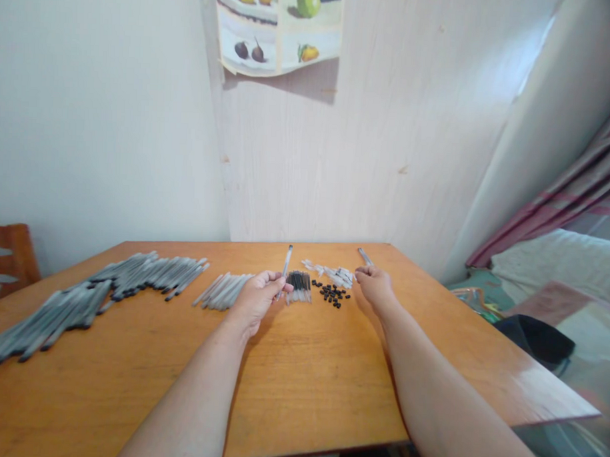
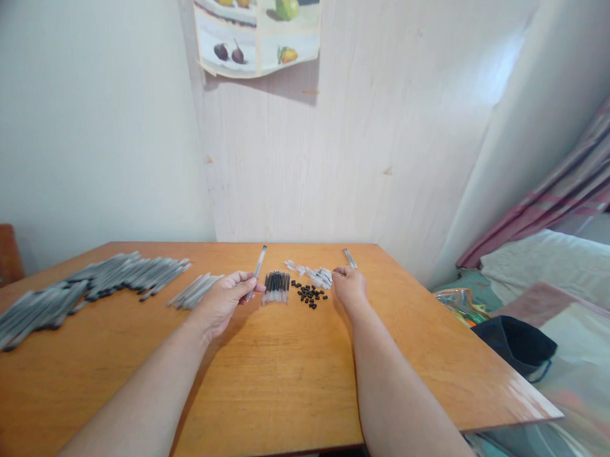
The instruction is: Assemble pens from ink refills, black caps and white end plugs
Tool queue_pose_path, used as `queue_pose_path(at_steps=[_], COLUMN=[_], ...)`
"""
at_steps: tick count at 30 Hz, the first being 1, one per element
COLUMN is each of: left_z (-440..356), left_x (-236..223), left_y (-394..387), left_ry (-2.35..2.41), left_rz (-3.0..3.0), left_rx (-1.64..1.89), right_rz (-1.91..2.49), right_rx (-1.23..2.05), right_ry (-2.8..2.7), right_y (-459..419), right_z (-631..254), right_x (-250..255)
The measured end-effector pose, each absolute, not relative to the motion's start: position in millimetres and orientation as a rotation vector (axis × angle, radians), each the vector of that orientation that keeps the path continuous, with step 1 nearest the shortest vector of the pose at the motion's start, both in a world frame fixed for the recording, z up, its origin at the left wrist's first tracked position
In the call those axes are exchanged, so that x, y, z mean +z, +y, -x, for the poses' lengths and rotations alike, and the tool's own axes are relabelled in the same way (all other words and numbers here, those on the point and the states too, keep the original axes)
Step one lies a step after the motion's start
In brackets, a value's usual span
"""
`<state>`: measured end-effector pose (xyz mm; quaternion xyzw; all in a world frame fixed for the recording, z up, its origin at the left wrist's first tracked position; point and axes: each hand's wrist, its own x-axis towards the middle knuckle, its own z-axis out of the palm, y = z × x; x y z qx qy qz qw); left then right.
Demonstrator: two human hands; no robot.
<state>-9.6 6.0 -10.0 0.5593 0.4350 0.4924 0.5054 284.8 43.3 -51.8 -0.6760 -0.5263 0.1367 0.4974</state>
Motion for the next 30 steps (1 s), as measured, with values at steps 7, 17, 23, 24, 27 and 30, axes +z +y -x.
queue_pose_path(at_steps=[7, 17, 23, 24, 27, 30], left_z=[16, 15, 16, 16, 17, 17], left_x=[-18, -14, -14, -15, -16, -16], left_y=[16, 12, 13, 14, 15, 15], left_ry=[1.046, 1.059, 1.063, 1.063, 1.064, 1.065], left_rz=[-1.3, -1.233, -1.234, -1.237, -1.245, -1.246], left_rx=[1.276, 1.31, 1.306, 1.308, 1.309, 1.309], right_rz=[1.905, 2.007, 2.034, 2.049, 2.1, 2.153], right_rx=[0.197, 0.276, 0.298, 0.291, 0.261, 0.249], right_ry=[-1.414, -1.517, -1.5, -1.496, -1.491, -1.495], right_y=[43, 40, 38, 38, 35, 35], right_z=[-286, -279, -281, -281, -281, -281], right_x=[-60, -58, -57, -56, -53, -50])
